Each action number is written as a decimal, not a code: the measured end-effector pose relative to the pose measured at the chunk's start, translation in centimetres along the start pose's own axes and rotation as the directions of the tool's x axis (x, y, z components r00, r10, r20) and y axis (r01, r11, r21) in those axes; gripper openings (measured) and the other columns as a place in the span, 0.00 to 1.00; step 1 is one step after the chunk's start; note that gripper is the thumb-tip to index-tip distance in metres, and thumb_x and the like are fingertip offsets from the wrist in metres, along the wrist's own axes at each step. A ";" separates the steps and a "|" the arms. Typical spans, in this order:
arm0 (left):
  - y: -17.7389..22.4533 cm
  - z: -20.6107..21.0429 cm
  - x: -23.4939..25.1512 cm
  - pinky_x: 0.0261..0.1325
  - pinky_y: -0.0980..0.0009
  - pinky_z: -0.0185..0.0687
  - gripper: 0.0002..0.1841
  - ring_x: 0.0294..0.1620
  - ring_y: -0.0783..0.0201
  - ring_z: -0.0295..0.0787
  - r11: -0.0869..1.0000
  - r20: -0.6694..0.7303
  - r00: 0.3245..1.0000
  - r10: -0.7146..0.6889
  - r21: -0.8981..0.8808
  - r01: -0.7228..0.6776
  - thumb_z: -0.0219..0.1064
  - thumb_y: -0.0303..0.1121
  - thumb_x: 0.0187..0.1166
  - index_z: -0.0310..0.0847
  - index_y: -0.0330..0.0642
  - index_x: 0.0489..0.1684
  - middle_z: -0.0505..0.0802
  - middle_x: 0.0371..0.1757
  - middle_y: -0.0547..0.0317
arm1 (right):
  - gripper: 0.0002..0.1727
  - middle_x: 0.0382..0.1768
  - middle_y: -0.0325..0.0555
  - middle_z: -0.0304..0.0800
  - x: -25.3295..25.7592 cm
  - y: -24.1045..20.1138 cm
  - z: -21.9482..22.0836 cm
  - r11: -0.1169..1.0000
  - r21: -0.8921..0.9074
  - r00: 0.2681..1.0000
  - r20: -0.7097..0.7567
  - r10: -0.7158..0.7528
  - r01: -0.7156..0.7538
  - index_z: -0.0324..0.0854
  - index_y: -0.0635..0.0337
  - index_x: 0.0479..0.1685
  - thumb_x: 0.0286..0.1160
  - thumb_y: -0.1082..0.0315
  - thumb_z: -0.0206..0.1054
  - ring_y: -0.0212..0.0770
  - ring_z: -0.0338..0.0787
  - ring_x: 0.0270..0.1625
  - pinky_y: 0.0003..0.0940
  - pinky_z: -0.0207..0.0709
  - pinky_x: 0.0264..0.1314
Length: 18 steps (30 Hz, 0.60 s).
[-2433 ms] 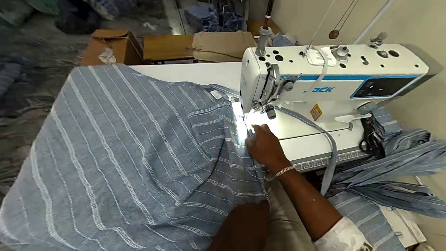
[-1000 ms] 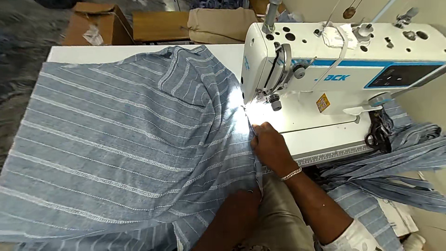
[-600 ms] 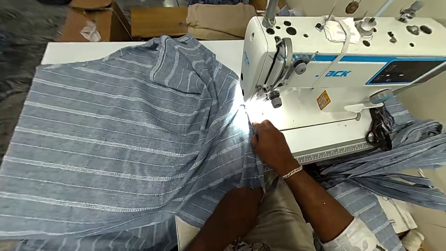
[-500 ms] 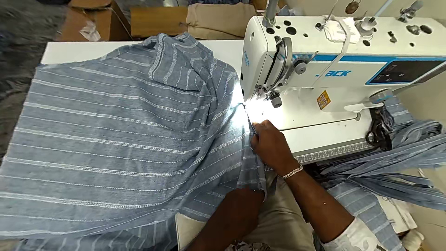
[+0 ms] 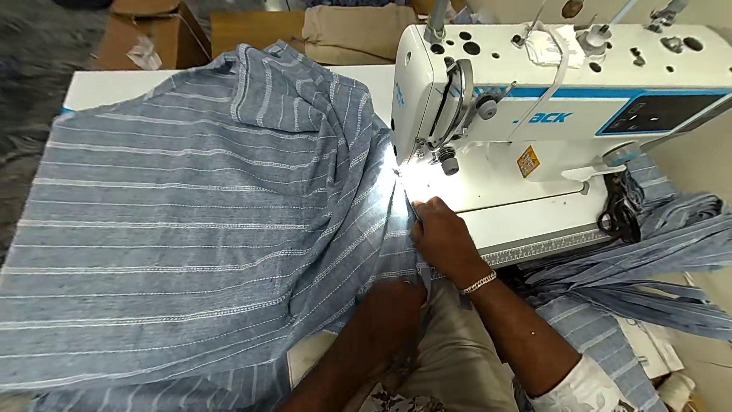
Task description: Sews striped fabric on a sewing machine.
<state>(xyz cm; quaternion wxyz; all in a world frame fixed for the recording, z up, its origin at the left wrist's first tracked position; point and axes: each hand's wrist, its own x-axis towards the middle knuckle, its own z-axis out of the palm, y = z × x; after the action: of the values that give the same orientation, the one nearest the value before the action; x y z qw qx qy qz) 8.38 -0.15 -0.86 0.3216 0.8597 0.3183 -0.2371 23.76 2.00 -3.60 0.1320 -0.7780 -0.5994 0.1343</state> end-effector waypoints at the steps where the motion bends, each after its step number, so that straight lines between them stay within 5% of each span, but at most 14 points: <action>1: 0.0 -0.2 0.1 0.52 0.44 0.85 0.10 0.52 0.44 0.90 1.000 -0.011 1.000 -0.008 0.003 0.008 0.65 0.31 0.80 0.85 0.42 0.55 0.91 0.46 0.45 | 0.24 0.57 0.55 0.85 0.0 0.0 0.0 1.000 -0.001 1.000 0.001 -0.002 0.002 0.82 0.60 0.74 0.80 0.68 0.61 0.50 0.92 0.48 0.46 0.88 0.48; 7: 0.6 -0.6 1.0 0.50 0.48 0.87 0.14 0.51 0.46 0.91 0.999 -0.173 0.985 -0.017 0.043 0.025 0.67 0.31 0.80 0.83 0.42 0.62 0.91 0.49 0.46 | 0.24 0.58 0.55 0.85 0.0 0.2 0.1 1.000 0.007 1.000 0.003 0.001 -0.001 0.82 0.60 0.75 0.80 0.69 0.61 0.50 0.91 0.50 0.46 0.87 0.50; 12: -0.9 1.5 2.8 0.43 0.50 0.86 0.10 0.41 0.47 0.91 0.988 -0.560 0.820 0.117 0.152 -0.037 0.68 0.28 0.77 0.88 0.42 0.52 0.91 0.37 0.48 | 0.23 0.57 0.54 0.86 0.6 0.3 0.0 1.000 0.005 1.000 0.003 -0.009 0.009 0.83 0.59 0.74 0.81 0.68 0.61 0.50 0.91 0.51 0.46 0.87 0.50; 16: -3.2 1.3 0.8 0.57 0.48 0.86 0.15 0.55 0.49 0.89 0.988 -0.561 0.818 0.127 -0.005 -0.157 0.65 0.29 0.81 0.90 0.49 0.61 0.92 0.52 0.51 | 0.22 0.56 0.55 0.86 0.8 0.3 -0.1 1.000 0.002 1.000 0.008 -0.023 0.023 0.84 0.60 0.72 0.81 0.68 0.60 0.50 0.91 0.51 0.46 0.87 0.51; 18: -6.1 1.0 -4.0 0.67 0.52 0.86 0.16 0.64 0.61 0.89 0.966 -0.614 0.786 0.075 -0.151 -0.211 0.58 0.42 0.89 0.89 0.55 0.65 0.92 0.63 0.63 | 0.23 0.56 0.56 0.86 0.8 0.5 -0.1 0.999 0.018 0.999 -0.003 -0.045 0.045 0.82 0.60 0.75 0.81 0.69 0.61 0.52 0.92 0.50 0.48 0.88 0.50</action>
<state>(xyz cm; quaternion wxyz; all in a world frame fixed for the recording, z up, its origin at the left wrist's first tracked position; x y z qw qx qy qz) 1.22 1.18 -1.50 0.3100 0.8727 0.3611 0.1094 24.40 2.61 -3.68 0.1431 -0.7632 -0.6153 0.1357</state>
